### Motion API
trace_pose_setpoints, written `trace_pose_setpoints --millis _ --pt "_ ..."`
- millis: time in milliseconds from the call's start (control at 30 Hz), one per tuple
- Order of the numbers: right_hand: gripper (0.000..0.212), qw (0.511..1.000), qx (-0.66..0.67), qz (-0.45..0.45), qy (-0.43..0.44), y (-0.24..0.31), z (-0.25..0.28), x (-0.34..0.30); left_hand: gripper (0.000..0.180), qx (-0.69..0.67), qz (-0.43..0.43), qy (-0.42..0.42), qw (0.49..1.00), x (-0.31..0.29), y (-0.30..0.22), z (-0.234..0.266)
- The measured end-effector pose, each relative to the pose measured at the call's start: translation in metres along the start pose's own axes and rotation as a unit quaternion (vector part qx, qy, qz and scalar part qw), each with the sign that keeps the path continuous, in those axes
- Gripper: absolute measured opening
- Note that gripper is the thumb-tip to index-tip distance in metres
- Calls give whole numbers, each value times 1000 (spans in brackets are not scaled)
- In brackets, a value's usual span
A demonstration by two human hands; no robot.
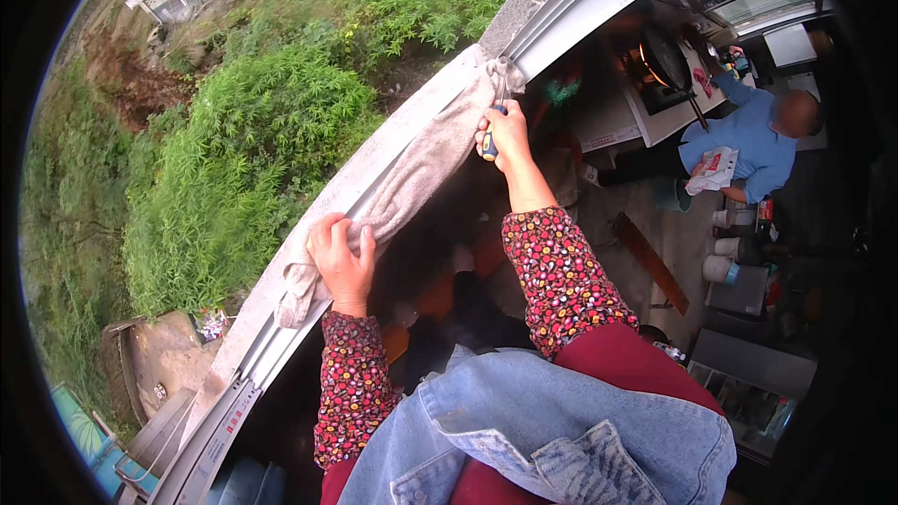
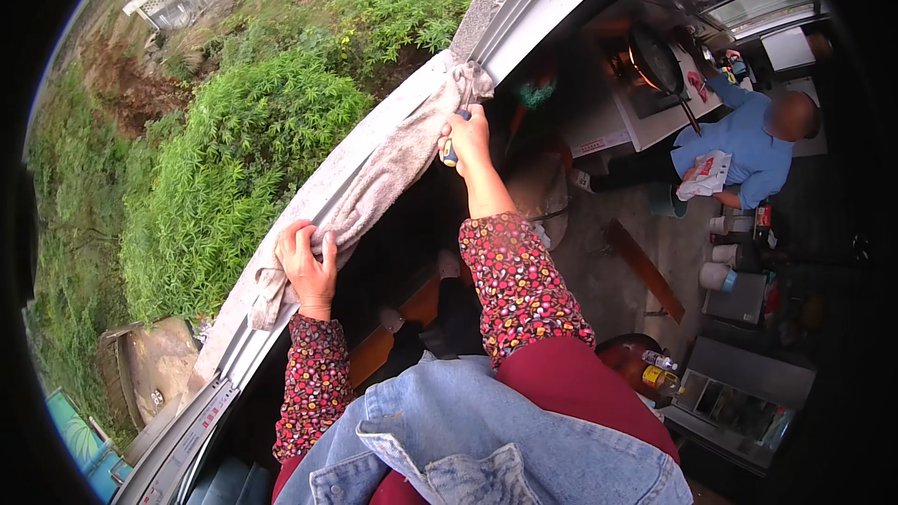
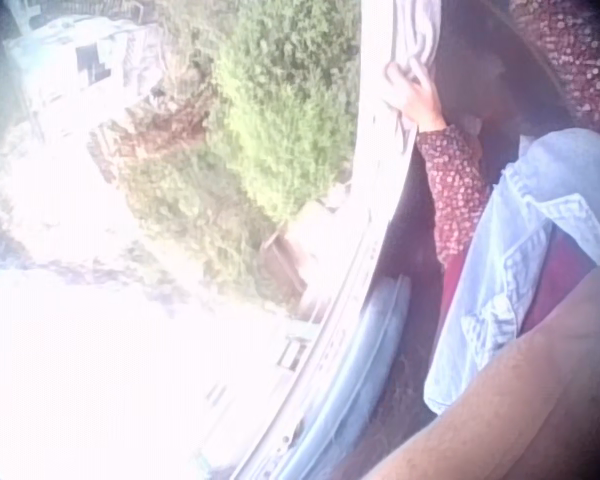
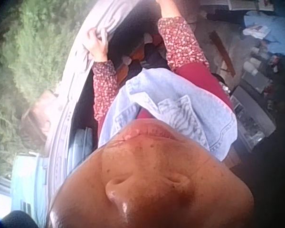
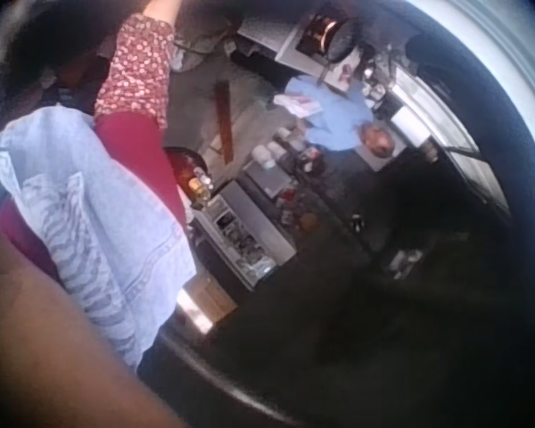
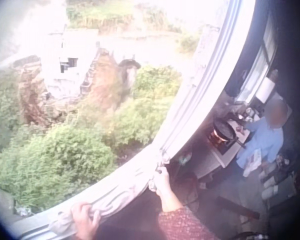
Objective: The person cleans the upper window frame using a cloth and a screwdriver. They repeatedly wipe the frame and use the screwdriver to scrape or pry along the edge, alternating between wiping and scraping motions.
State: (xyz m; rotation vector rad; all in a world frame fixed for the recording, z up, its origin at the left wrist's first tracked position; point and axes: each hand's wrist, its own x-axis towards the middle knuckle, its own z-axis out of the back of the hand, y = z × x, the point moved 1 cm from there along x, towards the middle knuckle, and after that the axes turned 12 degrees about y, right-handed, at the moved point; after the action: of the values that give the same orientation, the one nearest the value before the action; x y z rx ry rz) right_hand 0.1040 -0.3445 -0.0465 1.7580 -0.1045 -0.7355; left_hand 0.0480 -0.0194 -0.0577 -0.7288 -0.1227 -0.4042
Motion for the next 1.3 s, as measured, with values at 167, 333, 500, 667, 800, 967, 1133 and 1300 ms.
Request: trace_pose_setpoints --millis 167,333,500,667,800,967,1133,1300 --pt "23 996 -76 16 31 28 23 -27 25 2 17 8 1000 -1 1 1" --pt "27 988 -148 40 22 25 28 -4 25 12 11 8 1000 2 -2 0" --pt "21 996 -35 61 -48 10 -12 8 25 27 11 5 1000 0 -1 0" --pt "26 964 -92 230 -92 35 -22 -4 26 21 16 14 1000 0 1 1" --pt "20 911 -176 357 -111 107 -24 -16 30 16 27 0 999 -1 4 0" --pt "20 970 -31 236 -41 59 -29 -9 31 0 33 3 999 -2 5 -3" --pt "10 993 107 50 -24 10 -27 7 30 -9 25 5 1000 2 3 0" --pt "18 975 69 203 -50 53 -42 -16 30 -11 31 2 999 -3 4 1"
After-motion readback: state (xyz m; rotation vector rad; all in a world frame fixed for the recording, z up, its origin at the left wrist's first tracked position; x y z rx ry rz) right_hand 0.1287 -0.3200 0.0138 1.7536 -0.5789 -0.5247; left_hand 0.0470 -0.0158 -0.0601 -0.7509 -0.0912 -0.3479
